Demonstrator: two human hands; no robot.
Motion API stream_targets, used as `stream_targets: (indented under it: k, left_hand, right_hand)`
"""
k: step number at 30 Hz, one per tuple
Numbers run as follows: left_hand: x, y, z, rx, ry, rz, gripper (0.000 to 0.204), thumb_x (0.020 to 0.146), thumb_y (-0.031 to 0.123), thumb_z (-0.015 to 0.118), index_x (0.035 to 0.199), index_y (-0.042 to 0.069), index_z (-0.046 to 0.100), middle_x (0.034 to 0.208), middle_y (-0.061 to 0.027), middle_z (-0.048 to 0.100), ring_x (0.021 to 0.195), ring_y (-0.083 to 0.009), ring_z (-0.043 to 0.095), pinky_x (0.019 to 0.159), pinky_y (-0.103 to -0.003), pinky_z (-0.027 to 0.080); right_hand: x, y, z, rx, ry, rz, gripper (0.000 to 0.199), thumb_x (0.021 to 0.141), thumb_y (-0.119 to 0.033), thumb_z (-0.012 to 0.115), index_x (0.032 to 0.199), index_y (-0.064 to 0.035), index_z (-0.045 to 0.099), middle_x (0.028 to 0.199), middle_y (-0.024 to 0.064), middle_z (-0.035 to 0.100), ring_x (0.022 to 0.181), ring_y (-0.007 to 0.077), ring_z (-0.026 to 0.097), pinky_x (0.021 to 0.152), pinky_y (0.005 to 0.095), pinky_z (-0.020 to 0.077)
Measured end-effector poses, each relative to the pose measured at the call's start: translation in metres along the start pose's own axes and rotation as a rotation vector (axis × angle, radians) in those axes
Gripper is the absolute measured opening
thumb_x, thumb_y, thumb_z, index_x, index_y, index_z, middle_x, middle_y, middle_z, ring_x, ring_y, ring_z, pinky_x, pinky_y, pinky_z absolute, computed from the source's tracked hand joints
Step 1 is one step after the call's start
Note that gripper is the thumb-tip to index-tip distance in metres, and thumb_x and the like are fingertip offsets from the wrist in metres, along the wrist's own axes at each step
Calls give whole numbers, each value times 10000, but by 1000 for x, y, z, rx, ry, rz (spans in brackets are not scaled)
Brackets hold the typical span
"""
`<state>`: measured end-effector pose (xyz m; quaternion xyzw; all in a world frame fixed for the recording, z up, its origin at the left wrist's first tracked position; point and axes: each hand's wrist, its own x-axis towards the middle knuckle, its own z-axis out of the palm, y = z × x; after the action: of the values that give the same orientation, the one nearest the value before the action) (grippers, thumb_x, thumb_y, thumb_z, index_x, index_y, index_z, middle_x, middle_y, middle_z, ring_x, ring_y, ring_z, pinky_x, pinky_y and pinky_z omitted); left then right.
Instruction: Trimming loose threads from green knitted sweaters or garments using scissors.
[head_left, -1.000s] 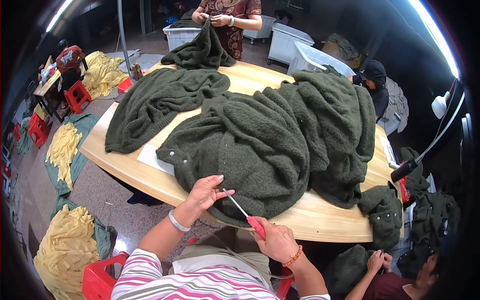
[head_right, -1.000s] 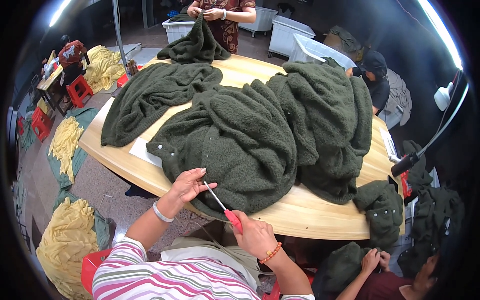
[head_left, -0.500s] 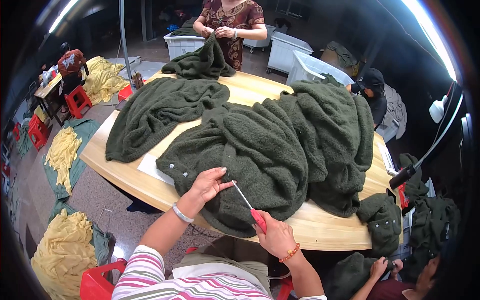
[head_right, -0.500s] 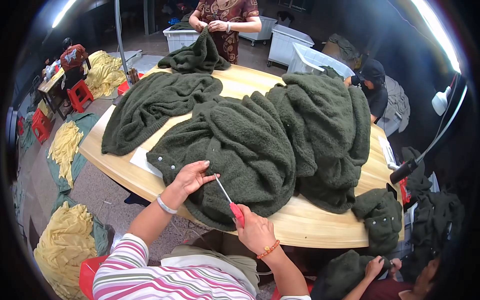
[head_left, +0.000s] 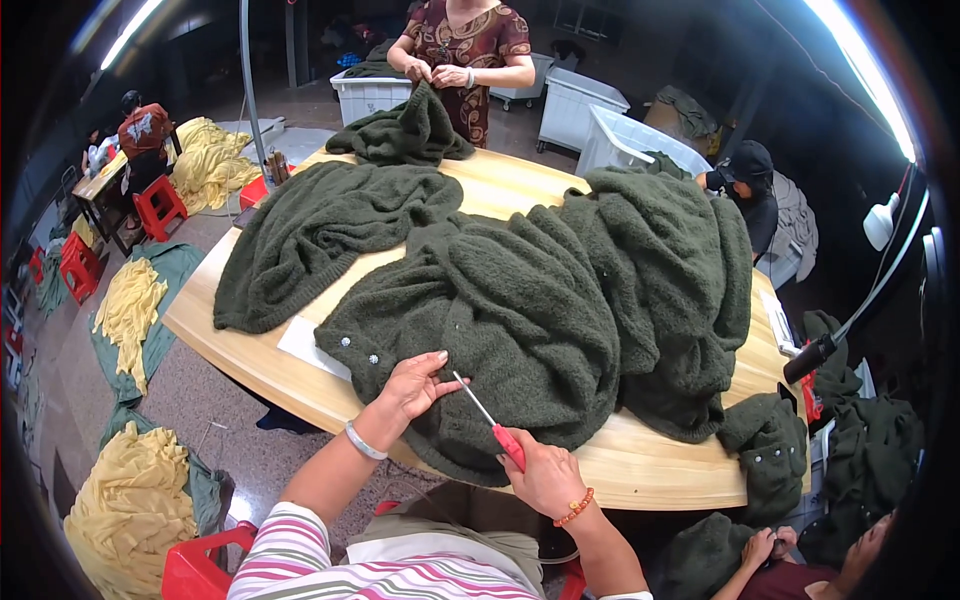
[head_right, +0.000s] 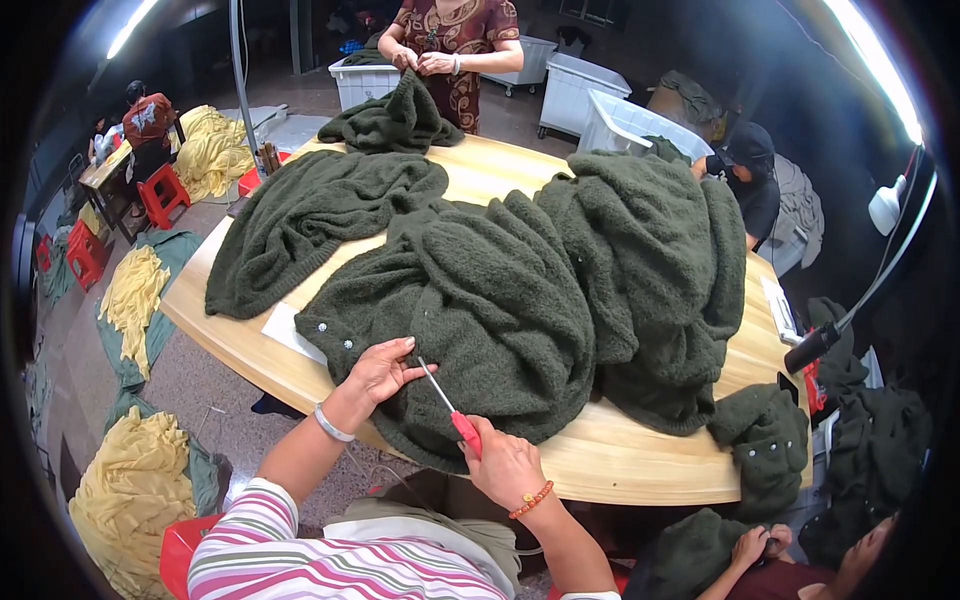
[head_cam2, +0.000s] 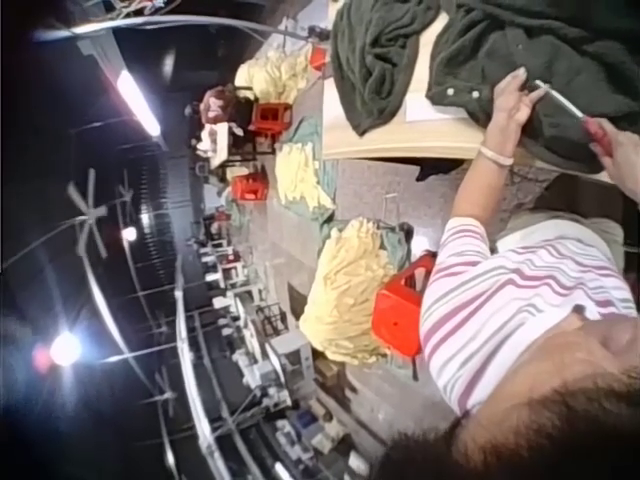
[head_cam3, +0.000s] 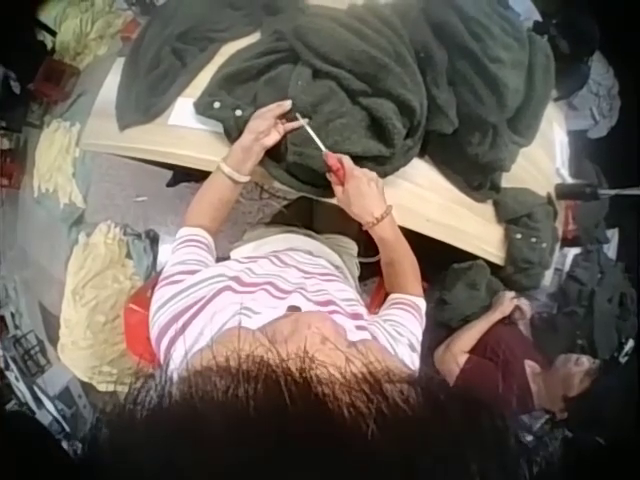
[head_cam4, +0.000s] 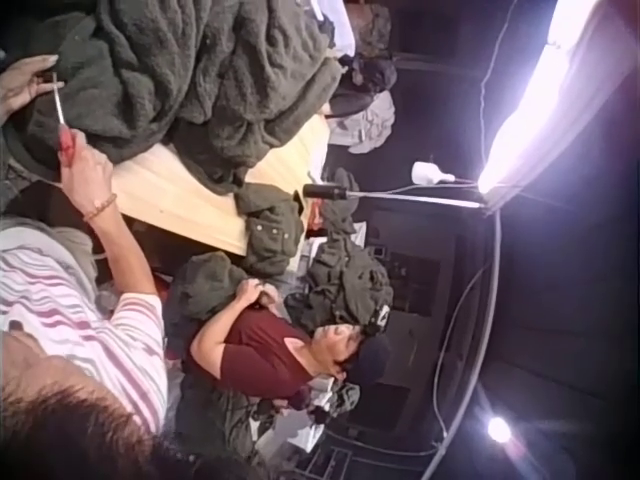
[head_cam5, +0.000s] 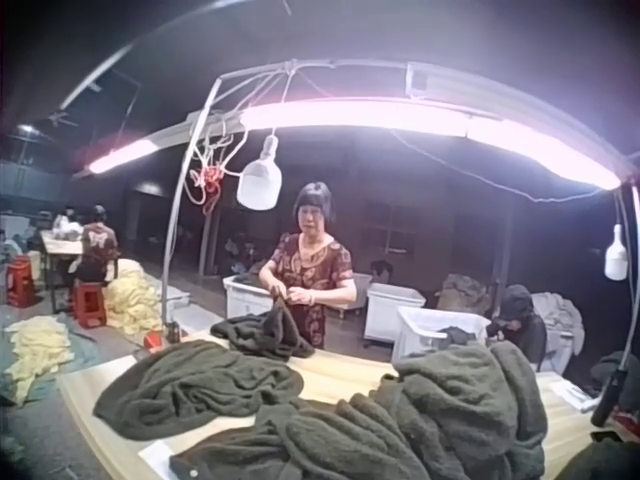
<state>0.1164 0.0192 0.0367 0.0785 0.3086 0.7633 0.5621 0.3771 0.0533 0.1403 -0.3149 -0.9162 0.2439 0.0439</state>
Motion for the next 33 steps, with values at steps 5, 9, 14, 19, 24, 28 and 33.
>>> stream_targets:
  k: [5,9,14,19,24,28,33]
  left_hand:
    - [9,14,8,29,-17,-54,162,961,118,579,1073,3,601,1058,-98,651,961,-223,658,890,-471,583]
    - [29,32,15,-4,-19,-59,192,971,154,570,1104,16,590,1079,-86,638,996,-219,644,865,-397,599]
    - [53,33,24,-28,-21,-60,111,949,91,592,1041,28,601,971,-64,654,915,-195,649,929,-509,553]
    - [54,24,23,24,24,-1,62,945,34,580,985,4,616,924,-61,640,888,-176,639,912,-544,558]
    - [54,17,19,125,16,28,34,939,26,584,946,3,609,931,-69,635,888,-182,643,893,-527,573]
    - [49,15,21,115,24,2,38,941,28,581,939,-1,605,937,-71,633,893,-187,644,883,-526,576]
    - [46,14,18,110,58,15,54,948,26,568,948,-13,606,964,-78,627,909,-210,642,870,-529,582]
  right_hand:
    - [-1,9,-1,114,150,-36,367,876,-226,649,1218,-125,566,808,188,678,766,411,653,692,487,520]
    - [0,10,-3,123,192,-36,365,874,-223,652,1215,-124,569,810,192,675,762,414,650,685,485,522]
    - [5,12,-5,104,206,-14,368,874,-232,652,1215,-124,565,809,196,674,757,414,650,690,491,523]
    - [19,11,-10,64,162,36,358,888,-250,628,1216,-125,561,832,210,678,786,424,654,730,506,519]
    - [30,2,-12,-6,77,92,352,901,-278,601,1213,-119,566,853,226,684,832,427,660,782,511,512]
    - [34,-2,-15,-10,65,93,349,902,-287,600,1201,-108,576,861,227,686,853,426,659,795,504,511]
    - [36,0,-11,12,31,80,371,890,-309,610,1189,-91,574,880,233,683,855,442,649,800,519,503]
